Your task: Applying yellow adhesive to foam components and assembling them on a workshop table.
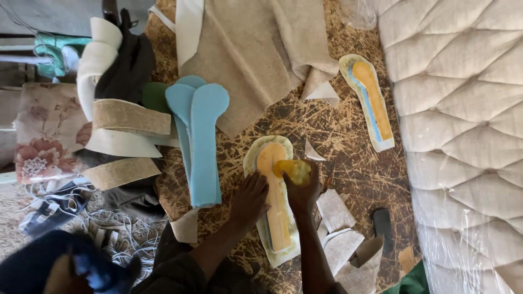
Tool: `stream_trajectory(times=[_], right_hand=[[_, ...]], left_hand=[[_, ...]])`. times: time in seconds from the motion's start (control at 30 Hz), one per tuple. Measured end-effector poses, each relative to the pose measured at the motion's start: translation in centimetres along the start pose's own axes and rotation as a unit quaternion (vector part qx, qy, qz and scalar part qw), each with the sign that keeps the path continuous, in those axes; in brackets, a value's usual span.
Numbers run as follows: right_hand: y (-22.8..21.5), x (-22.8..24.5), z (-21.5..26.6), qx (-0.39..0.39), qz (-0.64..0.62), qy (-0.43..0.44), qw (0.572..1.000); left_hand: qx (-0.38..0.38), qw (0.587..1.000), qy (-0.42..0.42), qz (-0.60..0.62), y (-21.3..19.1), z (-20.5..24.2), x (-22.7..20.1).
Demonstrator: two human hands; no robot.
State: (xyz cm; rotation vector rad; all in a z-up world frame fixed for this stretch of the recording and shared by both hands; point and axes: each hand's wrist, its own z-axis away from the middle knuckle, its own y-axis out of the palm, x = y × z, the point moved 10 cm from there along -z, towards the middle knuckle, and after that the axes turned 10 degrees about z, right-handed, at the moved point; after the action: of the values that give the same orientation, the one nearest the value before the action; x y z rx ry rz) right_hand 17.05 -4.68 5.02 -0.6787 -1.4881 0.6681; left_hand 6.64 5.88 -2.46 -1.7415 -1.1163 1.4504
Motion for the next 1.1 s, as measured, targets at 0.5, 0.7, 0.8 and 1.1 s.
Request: stream_trajectory(times=[0.5, 0.7, 0.8, 1.1], right_hand=[[-1.4, -1.1, 2.3, 0.056, 0.066, 0.041, 0.995], [1.1, -0.2, -2.9, 0.017, 0.007, 0.021, 1.000], [1.0, -0.3, -5.0, -0.016, -0.017, 0.005, 1.000], [0.7, -0.2, -2.9, 0.046, 0.008, -0.014, 0.999]], left_hand=[[-0.024, 1.000, 0.006, -0.002, 1.6, 0.4, 0.4], [-0.053, 0.999, 0.000, -0.012, 1.0, 0.4, 0.4], [-0.041, 0.999, -0.010, 0.000, 1.6, 0.3, 0.6], [0.000, 1.000, -0.018, 0.001, 1.7, 0.2, 0.6]])
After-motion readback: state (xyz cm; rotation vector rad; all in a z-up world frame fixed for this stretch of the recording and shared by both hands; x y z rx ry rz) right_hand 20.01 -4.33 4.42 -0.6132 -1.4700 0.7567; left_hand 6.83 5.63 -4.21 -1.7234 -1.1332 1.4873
